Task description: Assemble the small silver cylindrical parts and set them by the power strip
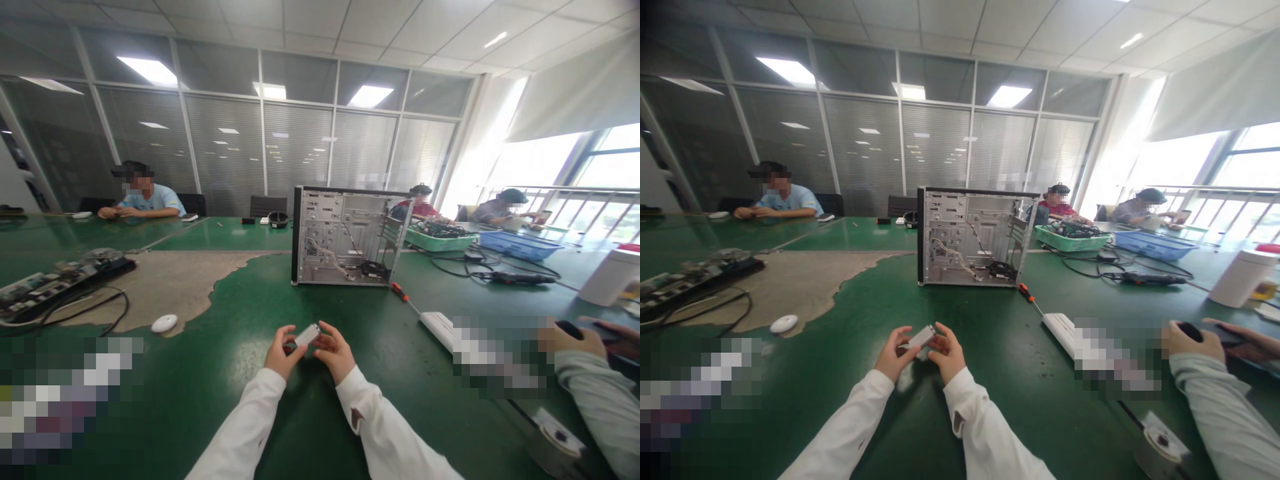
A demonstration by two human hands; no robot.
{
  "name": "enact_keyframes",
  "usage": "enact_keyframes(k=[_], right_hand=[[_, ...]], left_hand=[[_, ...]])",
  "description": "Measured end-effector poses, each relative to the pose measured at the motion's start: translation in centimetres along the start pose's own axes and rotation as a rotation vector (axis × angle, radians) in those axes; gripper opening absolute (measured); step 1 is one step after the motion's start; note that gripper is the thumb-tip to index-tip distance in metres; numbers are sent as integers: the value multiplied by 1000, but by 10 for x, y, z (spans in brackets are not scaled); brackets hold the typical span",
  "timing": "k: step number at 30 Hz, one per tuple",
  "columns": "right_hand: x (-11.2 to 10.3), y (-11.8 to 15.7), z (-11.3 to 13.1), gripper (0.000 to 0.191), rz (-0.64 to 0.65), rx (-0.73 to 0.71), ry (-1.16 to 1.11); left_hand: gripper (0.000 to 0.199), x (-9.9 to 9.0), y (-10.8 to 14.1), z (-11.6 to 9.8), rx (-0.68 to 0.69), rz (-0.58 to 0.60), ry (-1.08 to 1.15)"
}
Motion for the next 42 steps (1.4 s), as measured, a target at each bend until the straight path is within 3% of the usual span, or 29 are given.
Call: enact_keyframes(k=[8, 18, 32, 42], right_hand=[[9, 8, 0, 62, -95, 176, -231], [9, 8, -6, 60, -73, 212, -233], [7, 8, -9, 43, -166, 220, -112], [7, 8, -9, 29, -152, 334, -114]], left_hand=[[42, -2, -2, 2, -65, -43, 144], [38, -1, 0, -5, -189, -76, 134], [41, 4, 0, -5, -249, 44, 153], [44, 7, -2, -6, -251, 196, 454]])
Point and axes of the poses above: each hand's wrist, its own y-axis away from the middle knuckle, its own x-axis out of the palm, z = x × y, the point moved 4 cm from there along -y, towards the middle knuckle, and after that the axes turned 1 degree about y, right-handed, at the moved point
